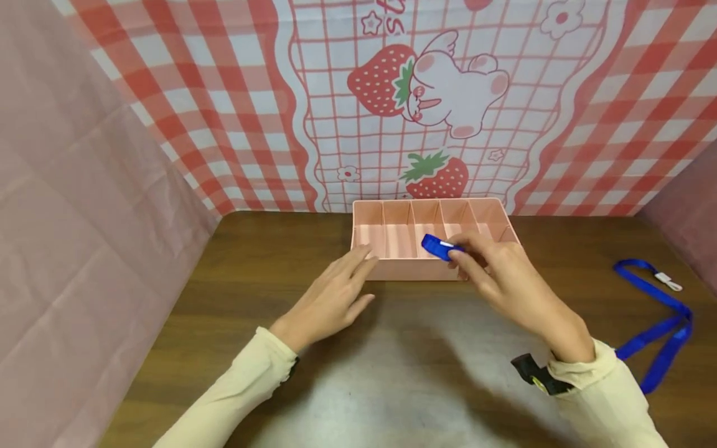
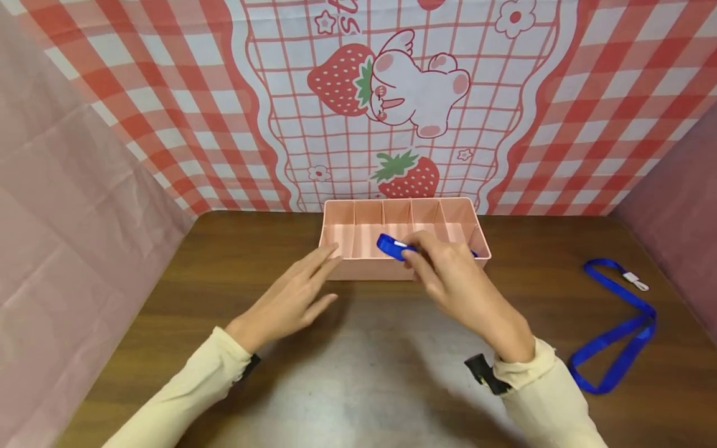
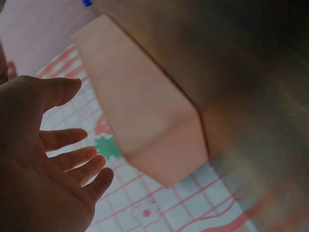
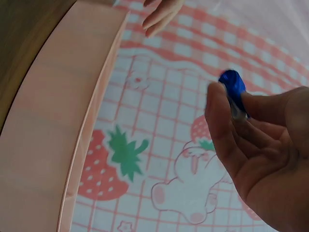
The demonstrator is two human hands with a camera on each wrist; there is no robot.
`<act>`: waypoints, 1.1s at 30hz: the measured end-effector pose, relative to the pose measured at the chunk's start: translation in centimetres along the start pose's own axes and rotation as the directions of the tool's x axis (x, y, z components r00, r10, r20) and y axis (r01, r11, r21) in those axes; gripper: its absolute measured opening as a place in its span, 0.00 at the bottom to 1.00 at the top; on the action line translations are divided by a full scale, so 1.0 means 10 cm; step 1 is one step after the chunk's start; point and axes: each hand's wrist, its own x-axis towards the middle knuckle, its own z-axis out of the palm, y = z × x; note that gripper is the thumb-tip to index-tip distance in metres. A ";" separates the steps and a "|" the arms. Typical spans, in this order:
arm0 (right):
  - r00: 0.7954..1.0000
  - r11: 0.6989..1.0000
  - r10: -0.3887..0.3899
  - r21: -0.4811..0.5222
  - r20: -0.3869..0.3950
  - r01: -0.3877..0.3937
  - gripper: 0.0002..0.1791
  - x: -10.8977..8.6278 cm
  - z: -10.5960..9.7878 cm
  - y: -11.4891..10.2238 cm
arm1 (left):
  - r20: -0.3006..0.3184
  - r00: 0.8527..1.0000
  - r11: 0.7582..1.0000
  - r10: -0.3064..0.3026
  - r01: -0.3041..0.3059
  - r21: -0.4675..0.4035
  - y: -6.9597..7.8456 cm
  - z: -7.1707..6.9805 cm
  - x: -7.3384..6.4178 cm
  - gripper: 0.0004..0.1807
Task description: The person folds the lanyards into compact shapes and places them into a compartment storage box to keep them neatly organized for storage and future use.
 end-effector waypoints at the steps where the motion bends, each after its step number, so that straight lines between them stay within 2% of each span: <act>1: 1.000 1.000 0.005 -0.015 -0.020 -0.005 0.09 0.03 0.02 0.04 | 0.013 1.000 1.000 -0.001 0.001 0.010 -0.01 0.04 0.01 0.36; 4: 0.998 0.997 0.015 -0.073 -0.059 -0.020 0.06 0.14 0.08 0.16 | 0.055 0.999 0.999 0.002 -0.004 0.050 -0.04 0.15 0.02 0.39; 6: 0.998 0.993 0.027 -0.112 -0.049 -0.032 0.03 0.22 0.12 0.24 | 0.070 0.998 0.997 0.005 -0.011 0.080 -0.04 0.20 0.03 0.40; 9: 0.999 0.989 0.039 -0.142 0.003 -0.038 0.01 0.35 0.24 0.38 | 0.075 0.997 0.993 0.004 -0.013 0.113 -0.04 0.24 0.04 0.41; 13: 0.999 0.978 0.011 -0.210 0.053 0.001 0.04 0.49 0.45 0.58 | 0.062 0.998 0.992 0.009 -0.016 0.121 -0.04 0.26 0.06 0.43; 16: 0.996 0.956 -0.032 -0.288 0.088 0.056 0.06 0.59 0.63 0.73 | 0.077 0.997 0.993 0.009 -0.018 0.119 -0.03 0.24 0.05 0.45; 20: 0.980 0.926 -0.047 -0.360 0.193 0.116 0.05 0.69 0.85 0.88 | 0.096 0.995 0.992 0.006 -0.018 0.128 0.00 0.23 0.05 0.46; 22: 0.966 0.913 -0.035 -0.386 0.256 0.135 0.05 0.72 0.94 0.94 | 0.095 0.995 0.991 0.012 -0.024 0.129 0.00 0.23 0.05 0.45; 26: 0.925 0.912 0.042 -0.393 0.378 0.119 0.05 0.80 1.05 0.99 | 0.106 0.994 0.992 0.016 -0.030 0.124 0.01 0.22 0.07 0.45; 29: 0.883 0.925 0.141 -0.378 0.448 0.045 0.06 0.91 1.10 1.00 | 0.119 0.993 0.991 -0.001 -0.015 0.130 0.01 0.21 0.08 0.45; 33: 0.811 0.907 0.278 -0.419 0.516 -0.044 0.04 1.05 1.20 0.99 | 0.133 0.991 0.992 -0.026 0.009 0.127 0.02 0.21 0.09 0.46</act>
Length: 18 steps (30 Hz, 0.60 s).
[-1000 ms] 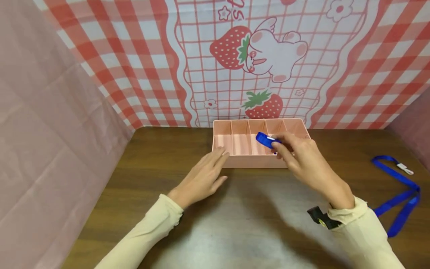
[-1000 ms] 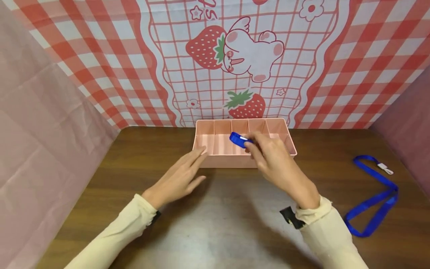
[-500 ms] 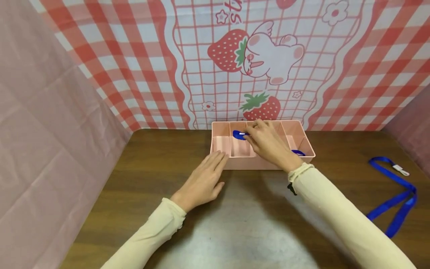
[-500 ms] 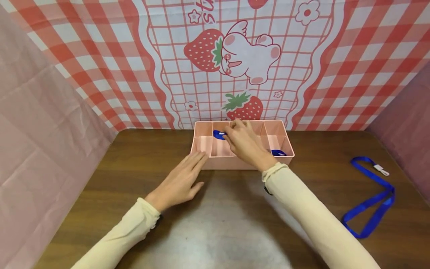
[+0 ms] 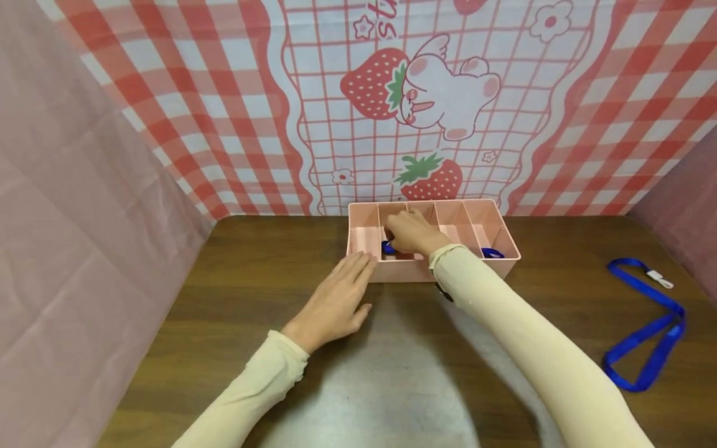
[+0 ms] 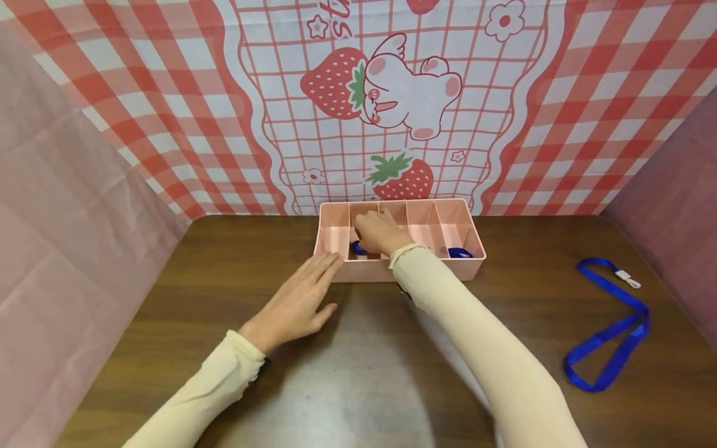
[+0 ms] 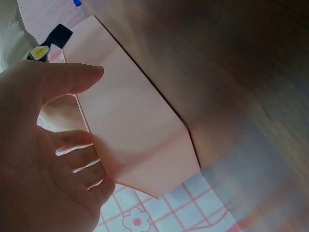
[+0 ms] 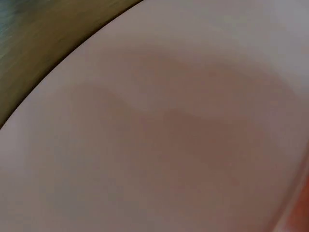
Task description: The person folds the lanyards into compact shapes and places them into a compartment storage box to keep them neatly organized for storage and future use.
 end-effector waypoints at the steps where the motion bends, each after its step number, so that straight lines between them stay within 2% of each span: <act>1: 1.000 1.000 0.020 -0.012 0.023 -0.020 0.03 0.03 0.00 -0.02 | 0.005 1.000 1.000 -0.005 0.005 -0.004 0.00 0.00 0.00 0.46; 5: 0.996 0.996 0.059 -0.067 0.063 -0.055 0.06 0.01 0.01 -0.08 | 0.022 0.999 1.000 -0.024 0.024 -0.012 0.02 0.01 0.02 0.46; 8: 0.999 0.997 0.044 -0.069 0.022 -0.042 0.08 -0.14 -0.05 -0.10 | 0.022 0.999 1.000 -0.028 0.028 -0.011 0.05 0.02 0.03 0.46; 10: 1.000 0.998 0.022 -0.059 -0.019 -0.023 0.06 -0.28 -0.11 -0.12 | 0.023 0.999 1.000 -0.026 0.026 -0.015 0.06 0.03 0.03 0.46; 13: 0.992 0.999 -0.036 -0.017 -0.123 0.034 0.03 -0.49 -0.21 -0.09 | 0.020 1.000 1.000 -0.024 0.024 -0.014 0.06 0.03 0.02 0.47; 18: 0.950 0.990 -0.119 0.041 -0.288 0.136 0.07 -0.89 -0.43 0.02 | 0.021 0.999 0.999 -0.033 0.033 -0.006 0.03 0.02 0.00 0.48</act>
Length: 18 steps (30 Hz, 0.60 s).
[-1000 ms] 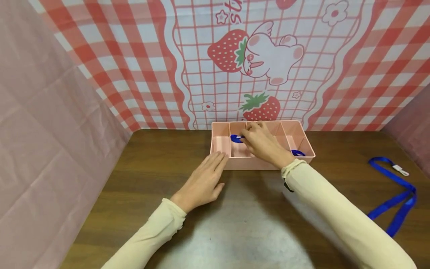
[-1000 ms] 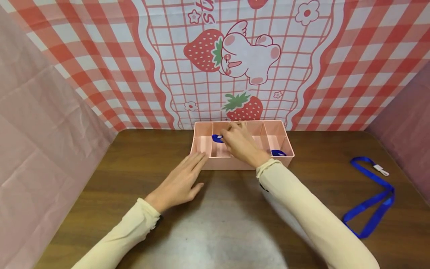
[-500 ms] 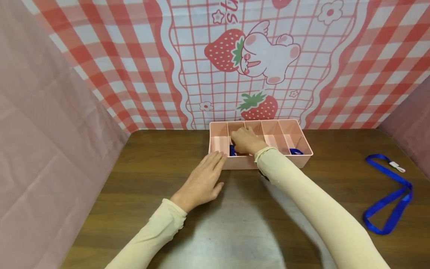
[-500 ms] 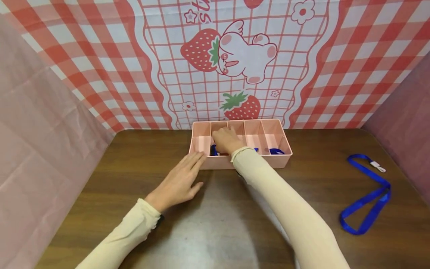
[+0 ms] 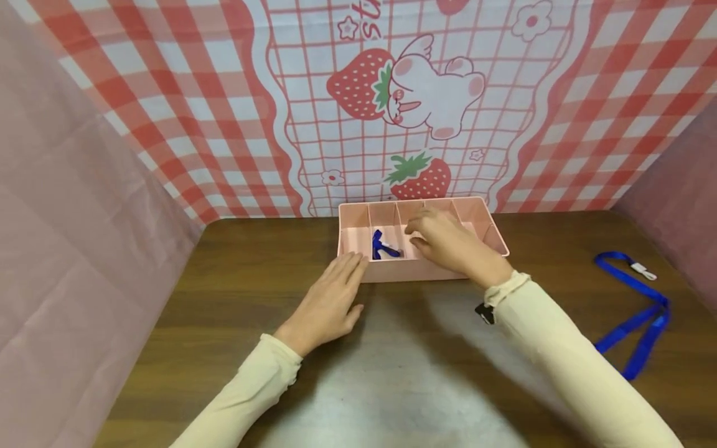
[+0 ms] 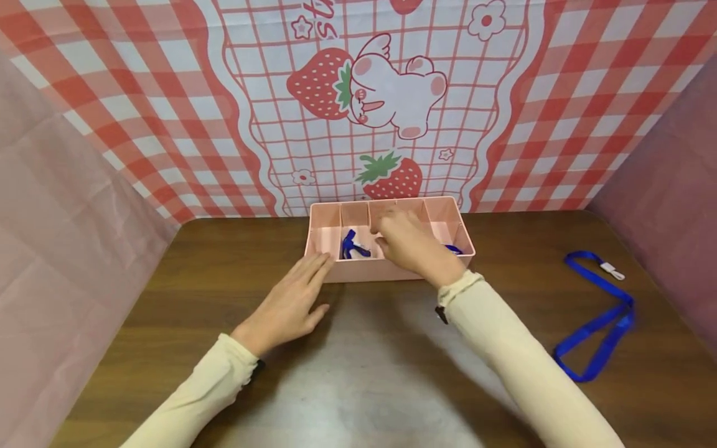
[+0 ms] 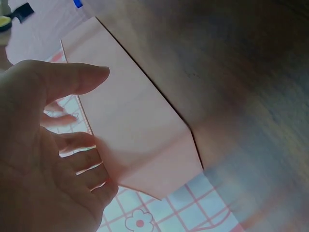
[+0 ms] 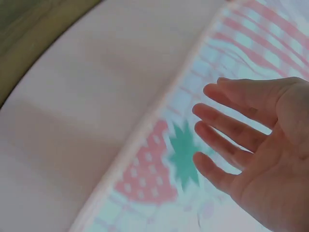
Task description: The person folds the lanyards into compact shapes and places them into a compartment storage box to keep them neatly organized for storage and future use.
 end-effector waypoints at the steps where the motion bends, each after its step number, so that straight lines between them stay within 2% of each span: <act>1: 0.999 1.000 -0.011 0.012 -0.030 0.011 0.07 -0.07 -0.07 0.02 | 0.000 1.000 1.000 -0.002 0.002 0.000 -0.01 -0.01 -0.01 0.48; 4: 0.993 0.999 -0.022 0.029 -0.116 0.026 0.08 -0.31 -0.28 0.12 | 0.000 1.000 1.000 -0.002 0.002 -0.003 -0.03 -0.02 -0.02 0.48; 6: 0.986 0.999 0.002 0.034 -0.170 0.004 0.09 -0.50 -0.41 0.22 | -0.002 1.000 1.000 -0.004 0.004 -0.009 -0.04 -0.02 -0.03 0.47; 10: 0.957 0.986 0.166 0.059 -0.237 -0.156 0.10 -0.94 -0.62 0.48 | -0.012 1.000 1.000 -0.006 0.006 -0.019 -0.06 -0.01 -0.05 0.47; 14: 0.893 0.930 0.366 0.060 -0.263 -0.363 0.10 -1.46 -0.74 0.89 | -0.027 1.000 1.000 0.003 -0.004 -0.027 -0.05 0.01 -0.03 0.47; 18: 0.807 0.829 0.557 0.071 -0.194 -0.555 0.13 -1.94 -0.72 1.46 | -0.043 0.999 0.999 0.007 -0.009 -0.046 -0.04 0.02 -0.02 0.45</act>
